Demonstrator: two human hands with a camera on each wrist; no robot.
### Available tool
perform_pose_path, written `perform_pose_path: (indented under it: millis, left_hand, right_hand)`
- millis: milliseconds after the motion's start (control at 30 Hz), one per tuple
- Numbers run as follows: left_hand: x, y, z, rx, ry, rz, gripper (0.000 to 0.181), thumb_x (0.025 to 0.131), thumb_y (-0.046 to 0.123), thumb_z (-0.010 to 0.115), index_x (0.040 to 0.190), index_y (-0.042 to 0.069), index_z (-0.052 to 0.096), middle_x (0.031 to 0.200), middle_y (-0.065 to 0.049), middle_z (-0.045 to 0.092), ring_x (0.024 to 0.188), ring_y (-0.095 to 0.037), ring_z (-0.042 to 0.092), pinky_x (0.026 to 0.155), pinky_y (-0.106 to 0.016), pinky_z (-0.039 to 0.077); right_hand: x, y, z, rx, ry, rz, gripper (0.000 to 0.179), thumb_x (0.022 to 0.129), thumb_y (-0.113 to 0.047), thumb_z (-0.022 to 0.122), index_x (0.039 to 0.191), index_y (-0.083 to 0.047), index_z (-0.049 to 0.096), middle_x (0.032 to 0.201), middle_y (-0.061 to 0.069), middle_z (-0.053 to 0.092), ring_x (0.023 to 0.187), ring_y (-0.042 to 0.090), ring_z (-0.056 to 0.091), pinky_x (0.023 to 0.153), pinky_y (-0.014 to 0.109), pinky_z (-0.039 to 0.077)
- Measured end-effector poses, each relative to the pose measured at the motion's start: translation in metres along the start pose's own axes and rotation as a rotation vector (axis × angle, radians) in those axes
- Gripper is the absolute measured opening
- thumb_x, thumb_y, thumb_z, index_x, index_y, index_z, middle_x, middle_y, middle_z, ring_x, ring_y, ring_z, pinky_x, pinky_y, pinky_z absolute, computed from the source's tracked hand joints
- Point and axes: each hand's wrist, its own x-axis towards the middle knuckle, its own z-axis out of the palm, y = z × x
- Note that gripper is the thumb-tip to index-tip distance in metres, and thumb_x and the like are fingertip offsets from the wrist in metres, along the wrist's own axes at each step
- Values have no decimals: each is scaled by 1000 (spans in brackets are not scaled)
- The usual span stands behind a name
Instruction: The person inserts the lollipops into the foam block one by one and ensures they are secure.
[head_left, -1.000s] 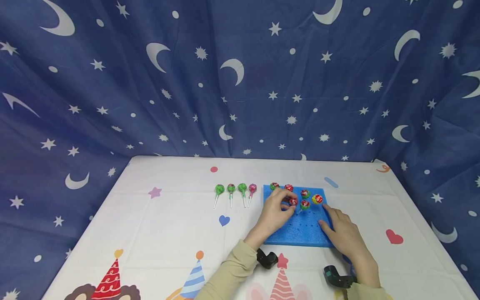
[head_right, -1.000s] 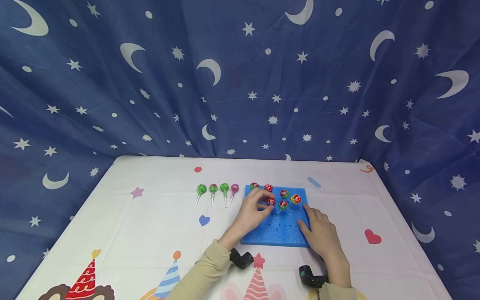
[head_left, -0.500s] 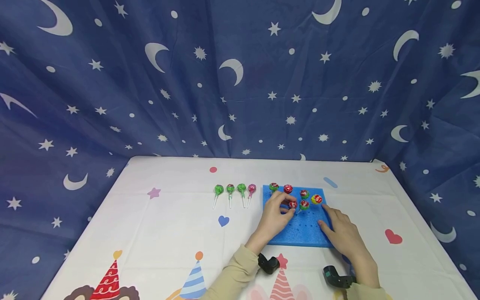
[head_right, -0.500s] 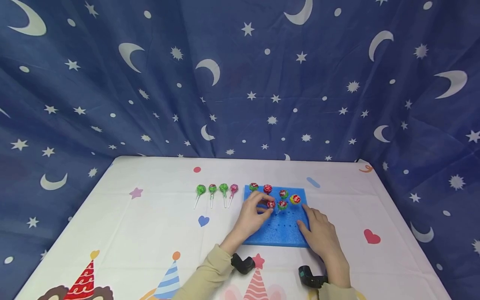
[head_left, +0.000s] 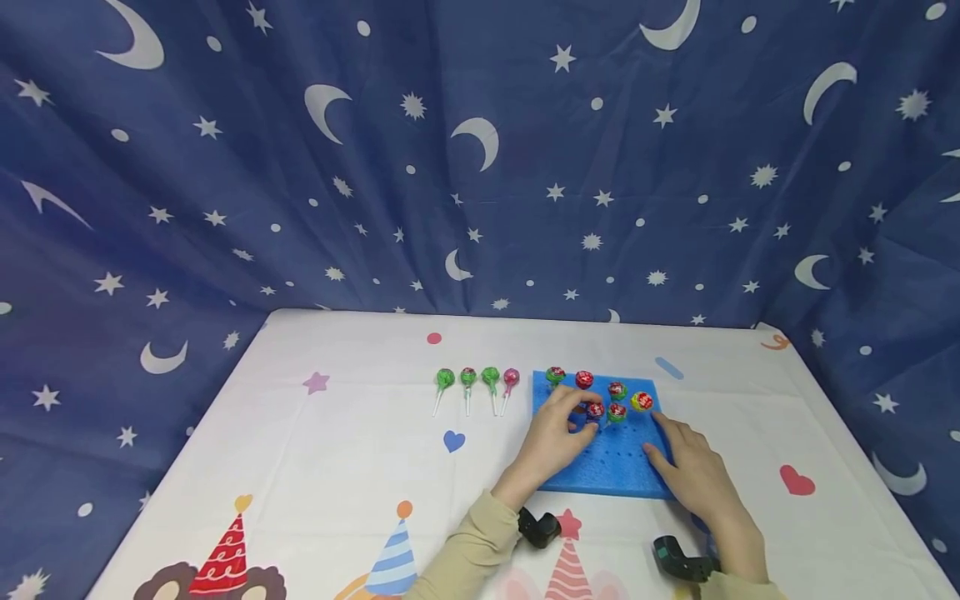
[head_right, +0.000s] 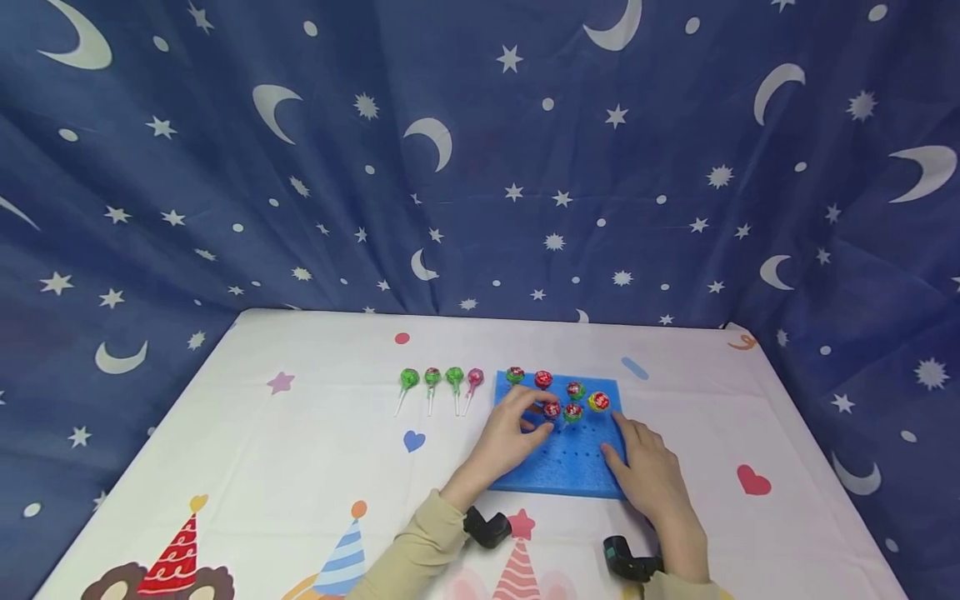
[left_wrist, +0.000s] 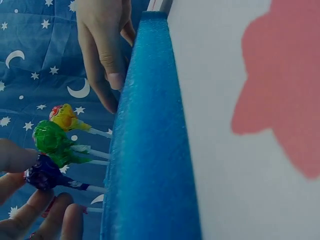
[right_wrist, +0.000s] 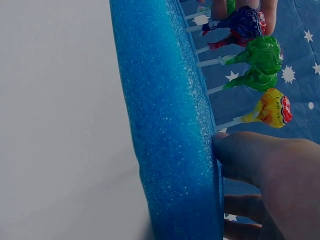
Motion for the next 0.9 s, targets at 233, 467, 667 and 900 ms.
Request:
perform_pose_path:
  millis: [233, 467, 667, 900]
  left_hand:
    - [-1, 1, -7, 3, -18, -47, 37, 90, 15, 64, 127, 17, 60, 124, -2, 57, 105, -16, 60, 80, -16, 50]
    - [-1, 2, -15, -33, -8, -62, 34, 90, 13, 63, 124, 16, 62, 122, -3, 59, 106, -18, 60, 81, -19, 51]
    - [-1, 2, -27, -51, 32, -51, 33, 90, 14, 63, 123, 14, 62, 118, -5, 61, 104, -22, 61, 81, -23, 53]
    - [0, -2, -43, -115, 97, -72, 31, 90, 13, 64, 121, 12, 63, 115, -8, 64, 100, -21, 63, 81, -23, 53]
  right_hand:
    - [0, 1, 1, -5, -7, 3, 65, 98, -37, 49, 147, -1, 30, 144, 30, 38, 132, 53, 32, 101, 73, 28]
    - [-1, 0, 0, -1, -4, -1, 65, 98, -38, 49, 147, 0, 30, 143, 30, 38, 131, 53, 32, 100, 73, 28]
    - [-1, 0, 1, 2, 2, -3, 65, 98, -37, 49, 147, 0, 31, 143, 30, 39, 131, 53, 33, 100, 73, 28]
    - [0, 1, 1, -8, -7, -3, 66, 98, -40, 48, 147, 0, 30, 143, 30, 39, 131, 53, 33, 99, 73, 28]
